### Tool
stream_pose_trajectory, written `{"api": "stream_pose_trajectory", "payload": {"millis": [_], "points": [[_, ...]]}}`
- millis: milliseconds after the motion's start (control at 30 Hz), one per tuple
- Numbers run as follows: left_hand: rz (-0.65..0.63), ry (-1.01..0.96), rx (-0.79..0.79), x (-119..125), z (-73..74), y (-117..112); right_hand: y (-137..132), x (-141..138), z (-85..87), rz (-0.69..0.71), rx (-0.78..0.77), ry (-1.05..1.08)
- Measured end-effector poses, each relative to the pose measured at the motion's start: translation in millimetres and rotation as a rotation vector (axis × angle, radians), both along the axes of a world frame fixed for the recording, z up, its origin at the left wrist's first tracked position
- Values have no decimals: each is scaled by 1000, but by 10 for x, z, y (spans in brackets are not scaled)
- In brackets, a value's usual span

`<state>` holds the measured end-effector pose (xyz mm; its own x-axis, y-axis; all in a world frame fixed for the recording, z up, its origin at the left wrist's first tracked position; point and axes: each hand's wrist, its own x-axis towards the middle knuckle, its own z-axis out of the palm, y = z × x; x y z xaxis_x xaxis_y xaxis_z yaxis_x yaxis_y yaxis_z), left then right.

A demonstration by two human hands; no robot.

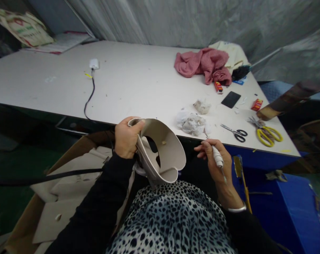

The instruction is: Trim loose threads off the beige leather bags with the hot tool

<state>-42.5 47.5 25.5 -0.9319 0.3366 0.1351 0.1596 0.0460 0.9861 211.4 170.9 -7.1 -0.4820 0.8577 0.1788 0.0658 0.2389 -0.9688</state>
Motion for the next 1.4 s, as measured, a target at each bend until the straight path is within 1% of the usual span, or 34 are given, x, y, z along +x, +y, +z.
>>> {"api": "stream_pose_trajectory", "payload": {"millis": [67,100,167,267,367,467,533,667,767,867,967,1033,1133,1200,1267,1333,1367,1400], "points": [[145,23,38,-23,31,-135,-41,44,-26,36,2,-35],[195,17,59,-7,16,-186,-71,47,-50,64,8,-38],[247,2,95,65,-67,-252,-140,19,-110,115,36,-26],[255,-11,96,198,-266,-298,-230,-60,-201,135,119,-68],[237,-15,24,291,-431,-340,-260,-114,-259,191,210,-178],[222,14,-39,348,-484,-401,-255,-141,-267,315,293,-320],[201,37,-75,383,-471,-442,-257,-169,-250,342,331,-394],[137,73,-177,456,-440,-514,-294,-267,-219,283,425,-515],[97,65,-218,479,-468,-570,-330,-322,-247,255,480,-558],[89,36,-226,464,-525,-629,-351,-324,-304,242,516,-478],[96,35,-227,444,-572,-668,-357,-308,-338,165,540,-399],[96,41,-234,446,-580,-676,-358,-309,-340,117,508,-366],[81,57,-260,469,-519,-700,-352,-322,-332,80,364,-298],[13,71,-284,474,-408,-759,-338,-325,-329,59,208,-237],[-139,111,-324,439,-240,-864,-320,-318,-317,65,47,-151],[-275,206,-352,345,-39,-985,-310,-306,-282,104,-78,-64],[-264,268,-334,276,63,-1036,-311,-302,-253,127,-126,-26],[-201,329,-292,198,163,-1069,-317,-301,-218,151,-166,8]]}}
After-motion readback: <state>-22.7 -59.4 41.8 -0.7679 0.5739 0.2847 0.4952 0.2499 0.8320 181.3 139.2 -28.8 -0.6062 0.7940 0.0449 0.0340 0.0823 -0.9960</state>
